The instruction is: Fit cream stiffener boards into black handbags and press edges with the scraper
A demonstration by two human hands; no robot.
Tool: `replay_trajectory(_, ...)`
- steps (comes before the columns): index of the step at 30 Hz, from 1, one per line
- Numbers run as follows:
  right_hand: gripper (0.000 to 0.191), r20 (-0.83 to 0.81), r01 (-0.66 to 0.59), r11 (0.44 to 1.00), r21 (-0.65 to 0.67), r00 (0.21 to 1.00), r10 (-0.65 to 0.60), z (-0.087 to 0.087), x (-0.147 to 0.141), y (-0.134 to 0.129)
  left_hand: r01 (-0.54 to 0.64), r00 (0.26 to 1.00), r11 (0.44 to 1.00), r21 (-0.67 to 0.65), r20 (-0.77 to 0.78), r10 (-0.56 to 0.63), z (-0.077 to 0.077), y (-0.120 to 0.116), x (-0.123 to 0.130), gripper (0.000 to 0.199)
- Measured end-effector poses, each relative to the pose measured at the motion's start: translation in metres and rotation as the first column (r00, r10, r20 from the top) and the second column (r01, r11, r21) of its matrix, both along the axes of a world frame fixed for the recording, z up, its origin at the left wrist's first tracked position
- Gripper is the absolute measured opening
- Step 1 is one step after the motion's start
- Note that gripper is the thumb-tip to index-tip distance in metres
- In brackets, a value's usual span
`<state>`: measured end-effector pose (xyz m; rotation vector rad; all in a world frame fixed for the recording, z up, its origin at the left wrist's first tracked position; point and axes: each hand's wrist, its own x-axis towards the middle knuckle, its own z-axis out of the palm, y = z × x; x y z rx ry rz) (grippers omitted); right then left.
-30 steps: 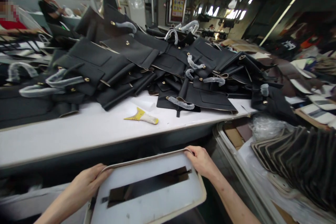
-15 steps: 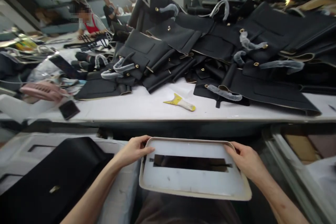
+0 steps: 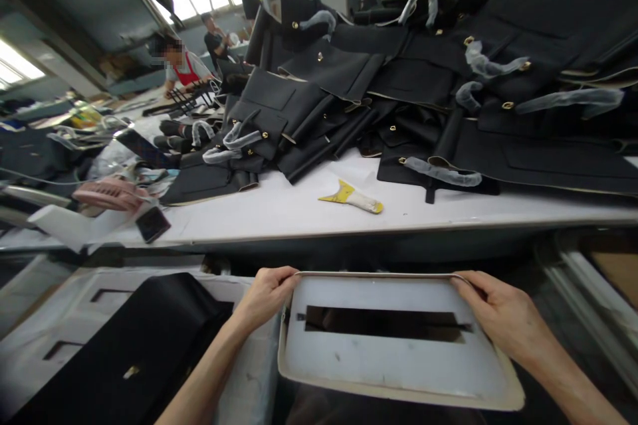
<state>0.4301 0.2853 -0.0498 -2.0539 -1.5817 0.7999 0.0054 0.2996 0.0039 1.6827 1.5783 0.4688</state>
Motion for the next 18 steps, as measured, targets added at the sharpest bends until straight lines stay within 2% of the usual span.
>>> replay_trajectory(5,0.048,-0.011,0.036,0.999,-0.021,0.999,-0.036,0.004,-0.005,-0.002,0.021,0.997,0.997,-0.078,0.081,-0.014,0.004,-0.003,-0.005,0.035)
replay_trajectory(11,0.044,-0.024,0.069,0.998,-0.001,0.997,-0.069,0.012,-0.013,-0.003,-0.028,0.974,0.977,-0.211,0.216,0.074,0.002,-0.001,-0.008,0.041)
replay_trajectory(14,0.04,-0.016,0.06,0.998,0.018,0.998,-0.06,0.007,-0.011,-0.003,-0.029,0.963,0.961,-0.274,0.252,0.101,0.002,0.001,-0.009,0.044)
replay_trajectory(18,0.039,0.039,0.017,1.0,0.023,0.999,-0.017,-0.009,0.0,-0.004,-0.048,0.954,0.951,-0.305,0.269,0.134,0.002,0.002,-0.011,0.042)
